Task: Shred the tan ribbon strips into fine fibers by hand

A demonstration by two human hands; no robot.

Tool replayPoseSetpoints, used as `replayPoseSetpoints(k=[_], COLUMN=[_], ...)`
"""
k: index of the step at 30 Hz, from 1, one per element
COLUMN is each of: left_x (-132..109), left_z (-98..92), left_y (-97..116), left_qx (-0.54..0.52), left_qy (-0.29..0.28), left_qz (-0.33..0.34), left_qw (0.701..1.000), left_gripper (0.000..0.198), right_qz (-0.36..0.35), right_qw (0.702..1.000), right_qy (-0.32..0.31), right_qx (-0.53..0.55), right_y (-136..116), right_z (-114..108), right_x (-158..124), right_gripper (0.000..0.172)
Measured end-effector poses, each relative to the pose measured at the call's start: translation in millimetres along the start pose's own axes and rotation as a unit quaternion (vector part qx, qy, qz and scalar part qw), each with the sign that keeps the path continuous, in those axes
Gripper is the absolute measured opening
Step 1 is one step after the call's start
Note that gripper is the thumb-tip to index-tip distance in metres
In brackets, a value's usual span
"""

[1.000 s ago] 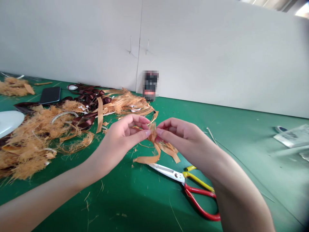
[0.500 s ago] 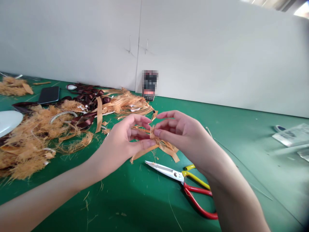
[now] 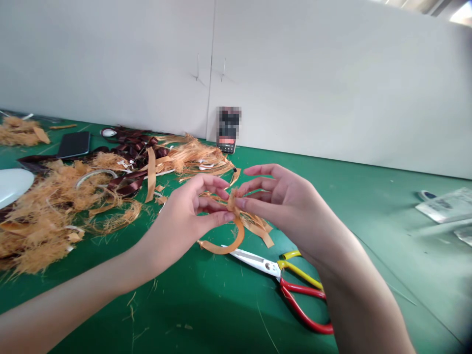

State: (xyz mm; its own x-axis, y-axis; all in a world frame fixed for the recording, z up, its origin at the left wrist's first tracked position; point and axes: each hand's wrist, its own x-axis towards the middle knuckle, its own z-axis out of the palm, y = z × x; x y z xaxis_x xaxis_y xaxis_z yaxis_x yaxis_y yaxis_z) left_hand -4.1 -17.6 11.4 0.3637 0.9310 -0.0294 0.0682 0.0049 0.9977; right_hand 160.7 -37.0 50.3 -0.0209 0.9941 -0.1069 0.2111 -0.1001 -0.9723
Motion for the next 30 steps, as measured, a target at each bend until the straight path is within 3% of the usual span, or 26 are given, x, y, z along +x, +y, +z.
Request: replayPoseSetpoints(k=[9, 15, 20, 30], left_x=[-2.0, 2.5, 4.2, -0.5], left_z=[0.0, -1.1, -2.0, -2.2], left_y=[-1.6, -5.5, -7.3, -5.9], left_qx=[0.047, 0.056, 0.048, 0.091], left_qy=[-0.011, -0.024, -0.042, -0.032], left_qz=[0.009, 0.021, 0.019, 0.026], left_qw=[0.999, 0.998, 0.998, 0.995], left_gripper=[0.029, 0.034, 0.022, 0.017], right_qz=[-0.031, -0.037, -0.038, -0.056], right_qw=[0.999, 0.998, 0.998, 0.996], right_qy=[0.031, 0.051, 0.042, 0.064], right_qx=[0.003, 0.023, 0.022, 0.019], right_y=[3.9, 2.9, 2.8, 5.0], right_z=[0.5, 0.6, 1.2, 1.8], right_x=[3.8, 3.5, 4.4, 1.7], right_gripper=[0.039, 0.040, 0.039, 0.038])
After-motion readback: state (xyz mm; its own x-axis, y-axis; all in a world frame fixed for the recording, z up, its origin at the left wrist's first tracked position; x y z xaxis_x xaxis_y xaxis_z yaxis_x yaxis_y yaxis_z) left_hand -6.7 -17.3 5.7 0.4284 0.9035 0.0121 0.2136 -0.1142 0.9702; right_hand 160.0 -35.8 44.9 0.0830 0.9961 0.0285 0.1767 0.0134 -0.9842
